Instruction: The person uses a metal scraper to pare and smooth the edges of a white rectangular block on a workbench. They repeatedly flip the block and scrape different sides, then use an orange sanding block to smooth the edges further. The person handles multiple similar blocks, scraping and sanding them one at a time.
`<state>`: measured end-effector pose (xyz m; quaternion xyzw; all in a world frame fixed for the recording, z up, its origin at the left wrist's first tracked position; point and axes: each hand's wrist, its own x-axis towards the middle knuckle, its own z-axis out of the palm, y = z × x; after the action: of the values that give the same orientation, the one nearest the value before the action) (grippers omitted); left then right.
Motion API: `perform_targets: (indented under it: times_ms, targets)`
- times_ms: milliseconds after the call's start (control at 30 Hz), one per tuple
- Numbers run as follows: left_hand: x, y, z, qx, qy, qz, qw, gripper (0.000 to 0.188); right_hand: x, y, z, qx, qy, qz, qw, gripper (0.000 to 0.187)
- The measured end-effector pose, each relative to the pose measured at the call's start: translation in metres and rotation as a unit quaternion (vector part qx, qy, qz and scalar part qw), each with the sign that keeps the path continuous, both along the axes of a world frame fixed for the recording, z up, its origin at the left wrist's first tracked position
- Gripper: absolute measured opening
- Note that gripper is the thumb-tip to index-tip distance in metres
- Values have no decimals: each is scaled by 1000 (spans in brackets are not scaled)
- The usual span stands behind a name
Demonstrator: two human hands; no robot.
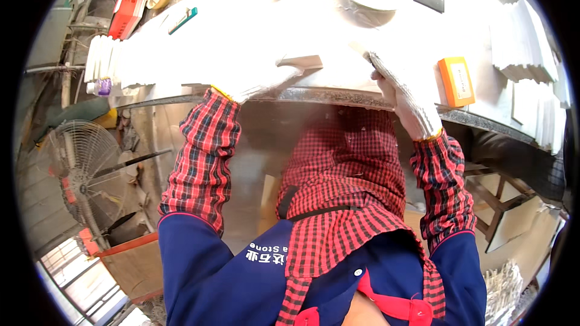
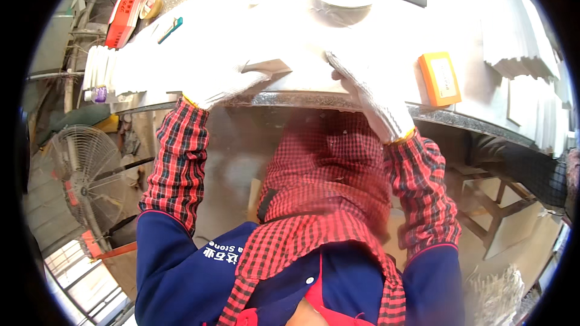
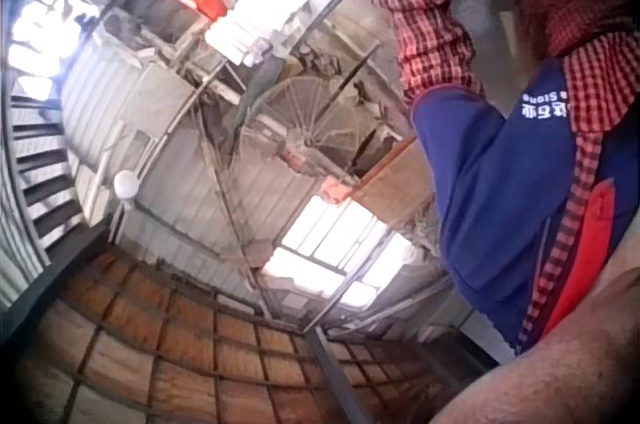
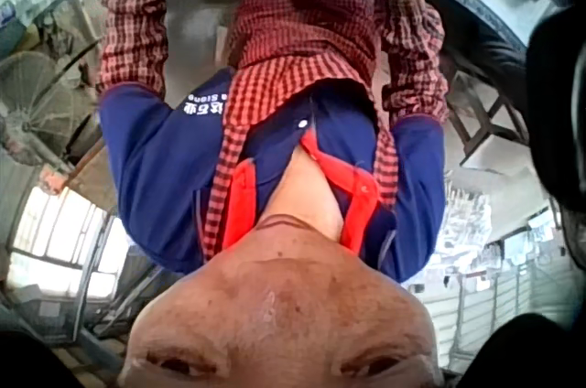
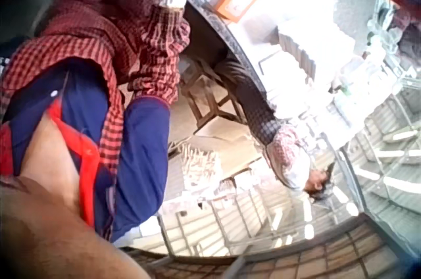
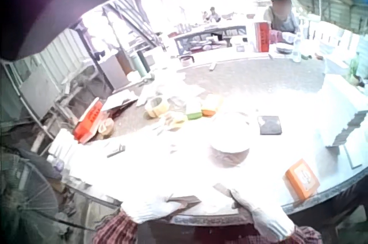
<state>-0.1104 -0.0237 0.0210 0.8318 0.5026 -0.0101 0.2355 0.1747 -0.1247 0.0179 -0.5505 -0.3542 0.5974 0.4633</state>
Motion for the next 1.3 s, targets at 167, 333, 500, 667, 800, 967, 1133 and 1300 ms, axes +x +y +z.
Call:
perform_targets:
  times_ms: [167, 333, 500, 667, 800, 967, 1133, 1300]
  targets:
    - [-14, -7, -22, 129, 15, -11, 992, 62, 16, 41, 2, 73, -269, 124, 952, 39]
    - [-28, -16, -36, 140, -36, -7, 989, 54, 2, 80, 45, 118, -449, 287, 838, 44]
    - [-4, -12, -4, 41, -66, 12, 997, 46, 32, 115, -52, 184, -199, 227, 936, 38]
    - [-23, -22, -18, 98, -65, 12, 993, 47, -19, 128, -41, 233, -111, 308, 916, 32]
    - [-24, -14, -26, 102, -34, 9, 994, 52, -2, 128, -10, 174, -222, 376, 883, 35]
    - [-24, -16, -32, 149, -46, -1, 988, 53, 22, 114, 22, 142, -301, 444, 832, 28]
    - [-22, -20, -18, 112, -47, 23, 992, 56, 24, 118, 22, 88, -303, 380, 869, 28]
    - [-20, -17, -19, 66, -73, 30, 995, 57, -17, 116, 6, 192, -335, 322, 865, 34]
